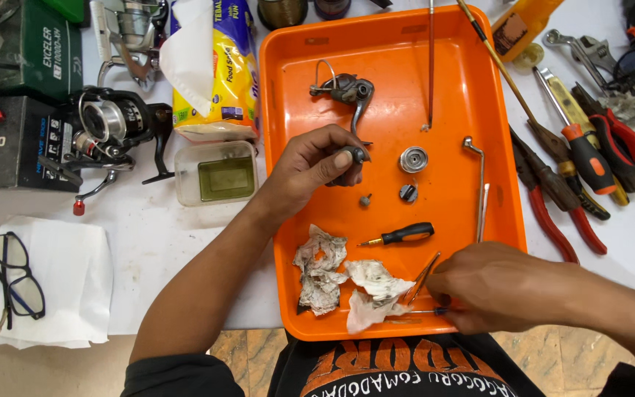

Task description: The person disassembles a fishing reel over an orange tray, removing the spool and handle. They then use a screwdriver to unscrew and separate the handle components, placing the small parts into the tray.

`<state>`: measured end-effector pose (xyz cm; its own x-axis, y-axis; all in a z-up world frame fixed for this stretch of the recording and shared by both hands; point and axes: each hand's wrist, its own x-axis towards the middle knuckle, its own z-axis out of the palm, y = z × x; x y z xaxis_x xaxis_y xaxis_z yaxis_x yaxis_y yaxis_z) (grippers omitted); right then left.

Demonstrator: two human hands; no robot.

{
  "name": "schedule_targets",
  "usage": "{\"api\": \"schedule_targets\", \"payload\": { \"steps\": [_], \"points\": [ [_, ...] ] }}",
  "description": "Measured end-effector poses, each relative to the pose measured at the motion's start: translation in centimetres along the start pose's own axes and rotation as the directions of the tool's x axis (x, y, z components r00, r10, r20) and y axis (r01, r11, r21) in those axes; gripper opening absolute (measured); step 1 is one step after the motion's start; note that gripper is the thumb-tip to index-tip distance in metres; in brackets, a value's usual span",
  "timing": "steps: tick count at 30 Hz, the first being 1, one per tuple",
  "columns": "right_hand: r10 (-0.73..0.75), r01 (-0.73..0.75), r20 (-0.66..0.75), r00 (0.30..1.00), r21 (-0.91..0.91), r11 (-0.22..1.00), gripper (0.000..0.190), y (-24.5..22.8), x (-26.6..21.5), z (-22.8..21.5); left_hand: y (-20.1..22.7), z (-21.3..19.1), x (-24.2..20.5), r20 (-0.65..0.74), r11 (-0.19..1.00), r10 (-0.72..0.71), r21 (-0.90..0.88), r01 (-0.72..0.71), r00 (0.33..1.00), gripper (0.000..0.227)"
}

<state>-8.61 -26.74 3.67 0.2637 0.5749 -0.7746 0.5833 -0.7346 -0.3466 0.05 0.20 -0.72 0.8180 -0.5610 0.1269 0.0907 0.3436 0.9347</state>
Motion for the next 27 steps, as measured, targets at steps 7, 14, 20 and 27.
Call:
{"api": "schedule_targets", "payload": {
  "steps": [7,14,20,27],
  "points": [
    [-0.073,0.076,-0.041,0.996,0.092,0.993,0.012,1.8,-4.2,-3.8,0.8,-0.2,-0.1,0.049,0.999,0.006,-0.047,-0.004,0.999,0.034],
    [0.022,0.296,-0.57,0.821,0.459,0.838,0.027,5.6,-4.4,-4.2,0.4,-0.5,-0.4,0.125,0.994,0.017,-0.112,-0.003,0.992,0.031],
    [0.194,0.185,-0.847,0.495,0.321,0.929,0.026,4.2,-2.4,-5.0,-0.5,-0.9,-0.5,0.088,0.987,0.039,-0.159,-0.025,0.995,0.024],
    [0.178,0.135,-0.908,0.378,0.244,0.96,0.021,5.2,-2.4,-3.9,-1.2,-1.0,-0.1,0.021,0.995,0.061,-0.082,-0.06,0.998,0.023]
  ]
}}
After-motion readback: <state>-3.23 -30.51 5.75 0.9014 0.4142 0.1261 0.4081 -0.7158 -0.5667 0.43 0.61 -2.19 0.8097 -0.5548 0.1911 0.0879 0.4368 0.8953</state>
